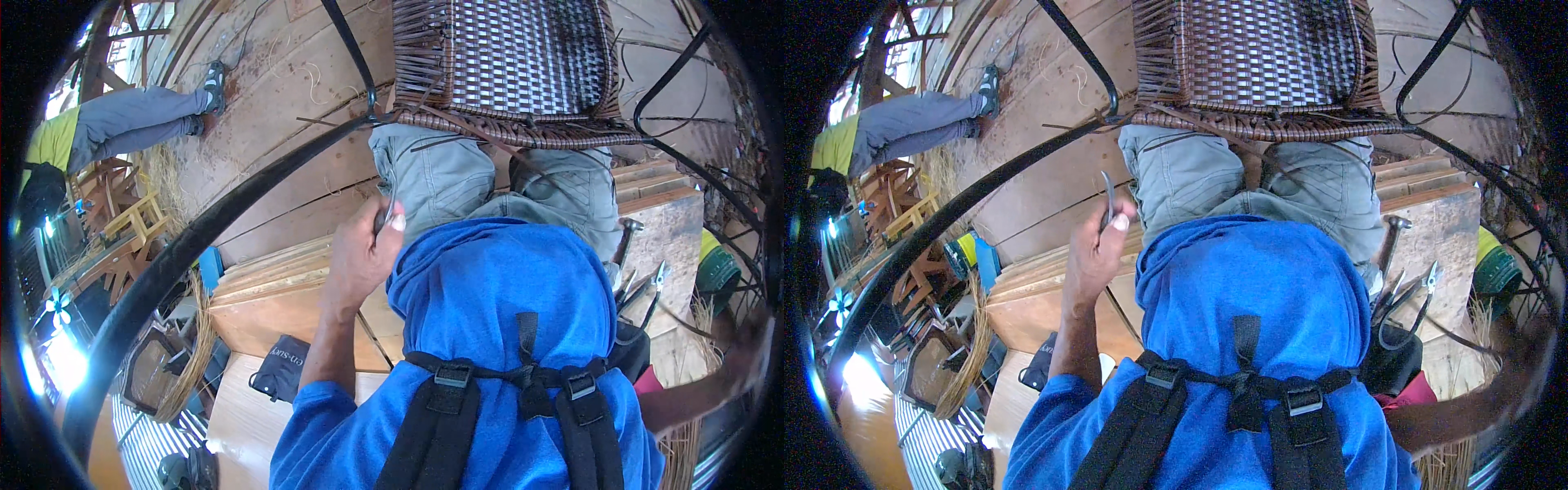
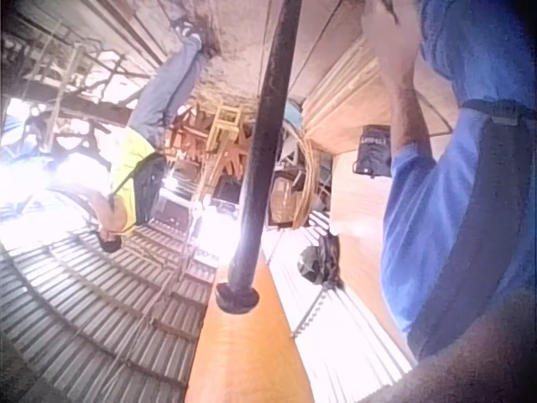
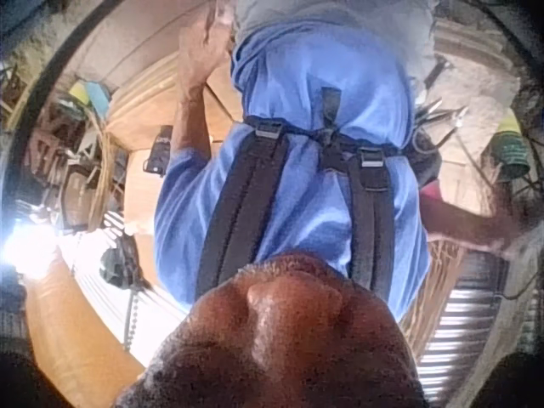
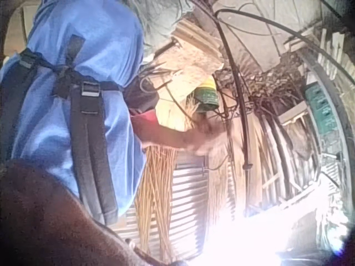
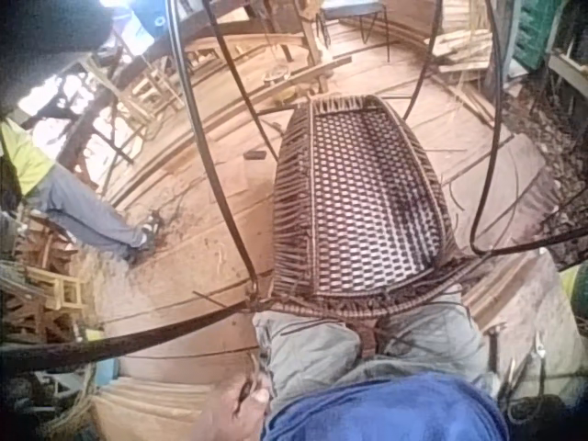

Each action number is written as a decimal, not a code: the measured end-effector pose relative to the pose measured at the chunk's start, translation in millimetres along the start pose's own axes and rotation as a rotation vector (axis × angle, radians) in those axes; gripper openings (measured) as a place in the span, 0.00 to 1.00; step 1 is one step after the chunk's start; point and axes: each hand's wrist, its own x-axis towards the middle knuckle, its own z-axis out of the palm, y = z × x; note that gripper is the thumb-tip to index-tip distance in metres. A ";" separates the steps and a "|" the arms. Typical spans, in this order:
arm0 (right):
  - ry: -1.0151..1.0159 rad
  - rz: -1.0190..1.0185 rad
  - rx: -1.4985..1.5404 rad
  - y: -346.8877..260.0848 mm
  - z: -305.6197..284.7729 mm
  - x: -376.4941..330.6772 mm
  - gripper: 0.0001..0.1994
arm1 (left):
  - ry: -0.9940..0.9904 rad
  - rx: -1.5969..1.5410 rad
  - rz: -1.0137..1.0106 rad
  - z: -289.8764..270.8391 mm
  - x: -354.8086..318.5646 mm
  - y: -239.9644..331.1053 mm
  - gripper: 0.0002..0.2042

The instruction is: The person is weaving or repairing a rattan chair using strips of material and needle-nose pliers.

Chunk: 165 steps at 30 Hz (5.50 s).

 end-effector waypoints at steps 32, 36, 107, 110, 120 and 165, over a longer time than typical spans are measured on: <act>-1.451 -0.615 0.247 -120.6 259.2 -23.1 0.19 | 0.069 0.346 0.196 56.8 60.6 50.5 0.07; -1.420 -0.529 0.213 -119.0 266.5 -22.9 0.18 | 0.056 0.333 0.164 59.1 65.0 49.9 0.09; -1.394 -1.353 0.800 -149.8 436.7 61.4 0.13 | 0.121 0.279 -0.195 46.5 105.3 28.9 0.20; -1.722 -0.993 0.394 -156.4 447.2 65.2 0.13 | 0.098 0.236 -0.221 46.7 105.6 27.5 0.21; -1.563 -1.062 -0.203 -163.5 440.4 66.3 0.11 | 0.104 0.239 -0.241 46.6 107.5 29.5 0.21; -1.768 -0.756 -0.181 -163.5 429.0 34.5 0.10 | -0.119 0.388 -0.348 31.2 125.8 48.6 0.16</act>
